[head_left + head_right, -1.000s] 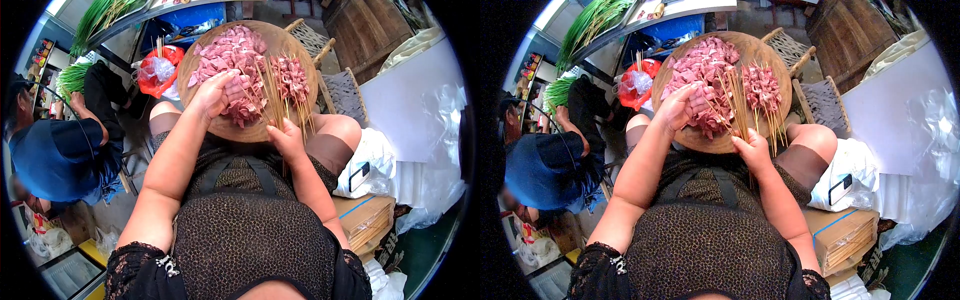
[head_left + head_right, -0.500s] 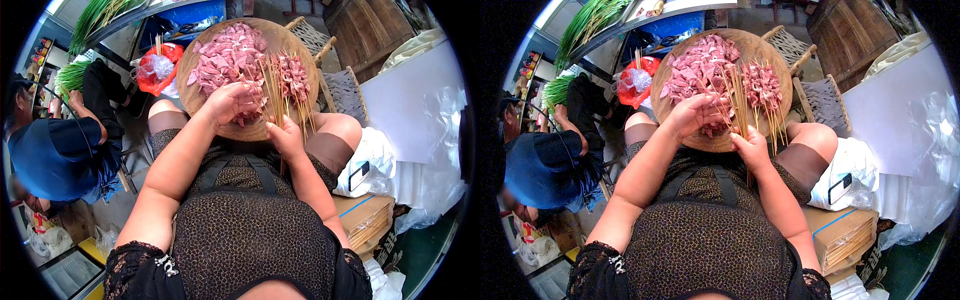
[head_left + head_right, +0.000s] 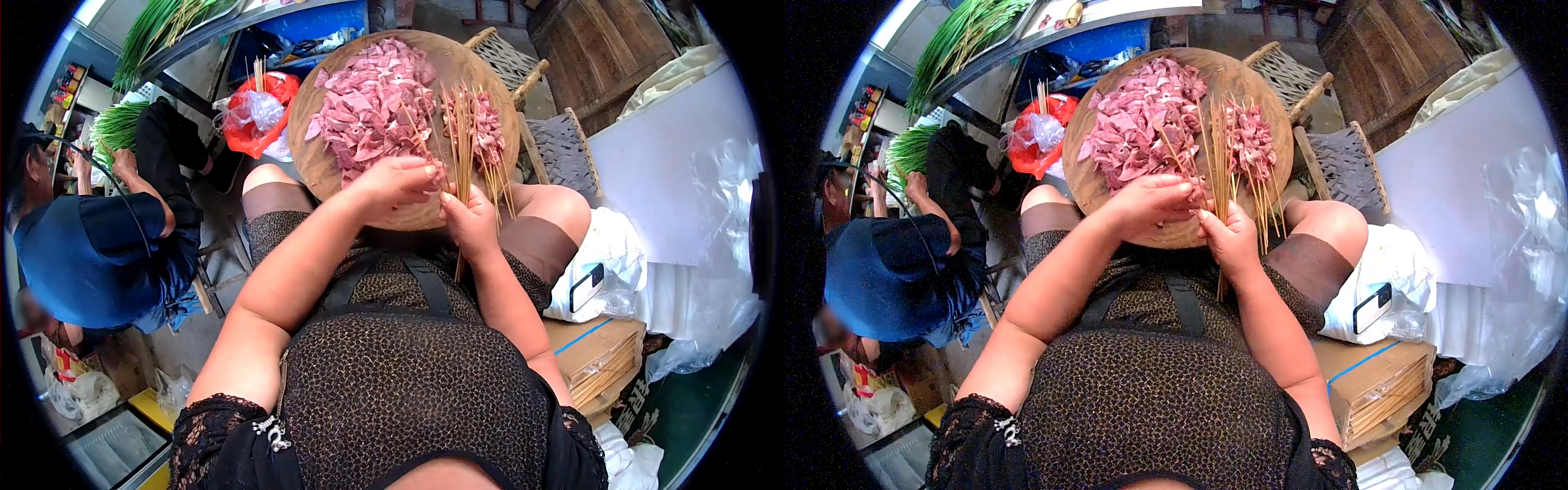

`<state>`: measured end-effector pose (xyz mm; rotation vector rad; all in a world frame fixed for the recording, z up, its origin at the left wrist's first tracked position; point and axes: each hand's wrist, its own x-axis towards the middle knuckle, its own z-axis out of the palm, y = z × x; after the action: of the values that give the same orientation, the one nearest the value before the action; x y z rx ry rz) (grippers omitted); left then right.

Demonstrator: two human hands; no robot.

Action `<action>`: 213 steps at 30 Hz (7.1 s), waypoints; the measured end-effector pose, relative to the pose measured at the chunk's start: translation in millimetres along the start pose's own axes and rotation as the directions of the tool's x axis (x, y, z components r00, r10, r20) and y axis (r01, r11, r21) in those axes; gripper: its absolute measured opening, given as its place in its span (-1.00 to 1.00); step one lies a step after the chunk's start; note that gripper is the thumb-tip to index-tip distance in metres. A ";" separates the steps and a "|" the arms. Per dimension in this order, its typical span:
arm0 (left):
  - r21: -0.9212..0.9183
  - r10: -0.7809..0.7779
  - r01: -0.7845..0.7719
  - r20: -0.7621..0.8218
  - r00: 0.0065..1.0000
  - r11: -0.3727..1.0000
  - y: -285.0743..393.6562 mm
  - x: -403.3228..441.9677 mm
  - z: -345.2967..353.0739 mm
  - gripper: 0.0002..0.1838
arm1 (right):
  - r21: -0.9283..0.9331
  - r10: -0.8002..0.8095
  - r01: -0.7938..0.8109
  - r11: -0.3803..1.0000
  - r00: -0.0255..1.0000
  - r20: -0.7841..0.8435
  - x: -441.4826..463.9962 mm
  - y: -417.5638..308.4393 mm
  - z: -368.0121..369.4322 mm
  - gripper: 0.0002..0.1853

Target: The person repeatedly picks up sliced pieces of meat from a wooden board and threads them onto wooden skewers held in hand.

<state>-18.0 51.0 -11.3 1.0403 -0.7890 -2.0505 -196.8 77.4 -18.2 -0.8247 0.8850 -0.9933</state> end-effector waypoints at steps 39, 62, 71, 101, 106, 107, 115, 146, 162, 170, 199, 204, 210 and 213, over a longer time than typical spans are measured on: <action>-0.128 0.377 -0.458 -0.401 0.835 0.880 54.0 -13.8 -51.0 -0.84 | -0.104 0.142 -0.128 0.986 0.979 0.145 1.0 9.9 -1.5 -0.84; -0.130 0.161 -0.183 -0.167 0.973 0.974 34.2 -18.6 -11.7 -0.75 | -0.136 0.024 -0.012 0.991 0.996 0.089 -3.9 1.2 -0.7 -0.90; 0.948 0.742 -0.097 -0.170 0.649 0.303 76.6 6.3 -64.2 -0.75 | -0.007 0.030 -0.030 1.000 0.999 0.027 3.9 3.4 -6.8 -0.85; 0.056 0.373 -0.390 -0.442 0.816 0.919 65.5 -9.1 -49.0 -0.78 | -0.118 0.102 -0.089 0.989 0.988 0.112 -3.9 9.1 -2.1 -0.88; 0.020 0.349 -0.377 -0.429 0.834 0.926 65.3 -13.1 -43.4 -0.71 | -0.114 0.082 -0.070 0.991 0.990 0.111 -2.9 11.6 -1.8 -0.88; -0.001 0.325 -0.358 -0.415 0.850 0.934 65.1 -14.5 -42.6 -0.71 | -0.132 0.084 -0.069 0.989 0.990 0.113 -3.8 10.3 -1.4 -0.88; -0.029 0.251 -0.278 -0.347 0.904 0.960 67.0 -18.3 -41.9 -0.78 | -0.211 0.053 -0.029 0.977 0.993 0.107 -4.7 8.2 -2.8 -0.87; -0.113 0.370 -0.454 -0.425 0.826 0.884 40.9 11.7 -23.0 -0.78 | -0.095 0.145 -0.136 0.986 0.984 0.106 -5.0 6.1 1.1 -0.76; -0.237 0.450 -0.638 -0.535 0.715 0.733 10.2 39.5 18.8 -0.84 | -0.094 0.091 -0.086 0.992 0.994 0.055 -4.4 12.3 6.8 -0.82; -0.291 0.429 -0.626 -0.521 0.738 0.723 5.2 42.9 30.4 -0.84 | -0.119 0.056 -0.054 0.991 0.998 0.011 -3.2 14.3 9.1 -0.79; 0.809 0.508 -0.031 -0.338 0.792 0.587 35.3 -26.1 -70.0 -0.78 | 0.000 0.075 -0.075 0.997 0.997 -0.030 -10.0 -3.9 -3.2 -0.80; 0.040 0.246 -0.251 -0.388 0.888 0.967 41.9 -30.5 -54.8 -0.79 | 0.006 0.083 -0.083 0.997 0.996 -0.015 -6.7 -1.1 -2.6 -0.80; -0.049 0.195 -0.220 -0.301 0.933 0.974 35.3 -29.7 -34.1 -0.79 | 0.016 0.089 -0.088 0.996 0.996 -0.028 -7.4 -1.7 -0.6 -0.80; 0.022 0.177 -0.177 -0.263 0.948 0.984 32.4 -27.7 -20.4 -0.80 | -0.009 0.121 -0.121 0.993 0.992 -0.044 -6.8 -2.2 -1.7 -0.79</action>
<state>21.2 50.4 15.0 1.1684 -0.7136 -1.7174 -201.0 82.8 -15.3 -0.7528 0.9672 -0.9032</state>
